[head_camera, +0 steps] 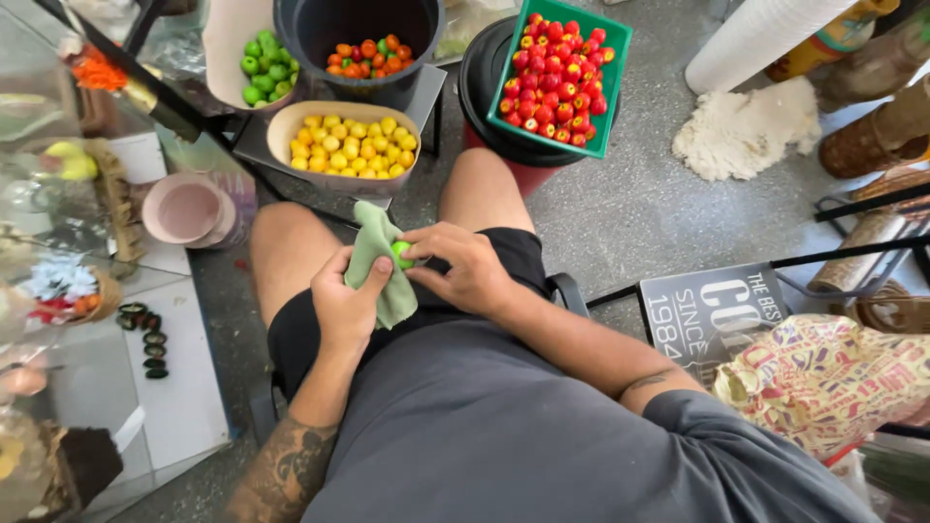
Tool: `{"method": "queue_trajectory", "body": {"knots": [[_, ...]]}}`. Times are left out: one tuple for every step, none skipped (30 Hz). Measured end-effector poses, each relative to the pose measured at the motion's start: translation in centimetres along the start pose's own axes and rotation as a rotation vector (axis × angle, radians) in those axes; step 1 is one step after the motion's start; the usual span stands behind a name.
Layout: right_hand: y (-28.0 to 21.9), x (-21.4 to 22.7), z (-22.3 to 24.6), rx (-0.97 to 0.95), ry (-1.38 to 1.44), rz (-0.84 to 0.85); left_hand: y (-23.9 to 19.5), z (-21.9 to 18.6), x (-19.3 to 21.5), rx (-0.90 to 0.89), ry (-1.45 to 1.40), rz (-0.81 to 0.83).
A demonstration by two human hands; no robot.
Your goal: Cleaning and wiping small fruits individually with a cloth
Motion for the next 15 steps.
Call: {"method": "queue_trajectory", "body": {"knots": [[0.5,-0.5,-0.5,-0.011,-0.006,0.008,0.1,-0.5,-0.1,0.012,-0.007,0.002],[1.1,-1.0,-1.0,0.001,0.007,0.024,0.4,-1.1,-0.2,0.049,-0.028,0.014],[1.5,-1.4,-1.4,0.013,0.02,0.039,0.5,-1.7,-0.3,0.086,-0.049,0.026],[1.7,-2.1,-2.3,0.003,0.019,0.045,1.1,-0.1,0.1,0.098,-0.051,0.026],[1.8,-2.6,-3.1,0.004,0.023,0.048,1.5,1.6,0.6,0.101,-0.028,0.003],[2.0,-3.2,-4.0,0.009,0.029,0.047,2.2,3.2,1.1,0.1,-0.002,-0.02],[2.4,-3.4,-4.4,0.002,0.029,0.048,2.7,3.1,1.3,0.107,-0.002,-0.018],[2.6,-3.6,-4.8,0.005,0.028,0.055,3.2,2.9,1.5,0.104,0.052,-0.035],[2.8,-3.8,-5.0,0.008,0.027,0.061,3.6,2.7,1.7,0.101,0.106,-0.051],[3.1,-4.0,-5.4,0.006,0.025,0.063,4.1,2.9,1.7,0.102,0.104,-0.05],[3.4,-4.2,-5.7,-0.03,0.013,0.066,4.4,3.1,1.6,0.11,0.097,-0.055],[3.6,-4.4,-6.0,-0.064,0.005,0.072,4.7,3.2,1.6,0.117,0.092,-0.064],[3.8,-4.4,-6.8,-0.063,0.005,0.076,5.4,4.2,1.0,0.118,0.09,-0.068],[4.0,-4.6,-7.5,-0.096,0.03,0.091,5.7,5.2,0.5,0.13,0.056,-0.062],[4.1,-4.9,-8.1,-0.131,0.054,0.106,6.1,6.2,0.2,0.142,0.021,-0.056]]}}
Point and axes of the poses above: each hand's wrist, its own y-axis towards the middle knuckle, its own x-axis out of the back of the hand, z = x × y, the point moved 1 cm from there along y, towards the middle knuckle
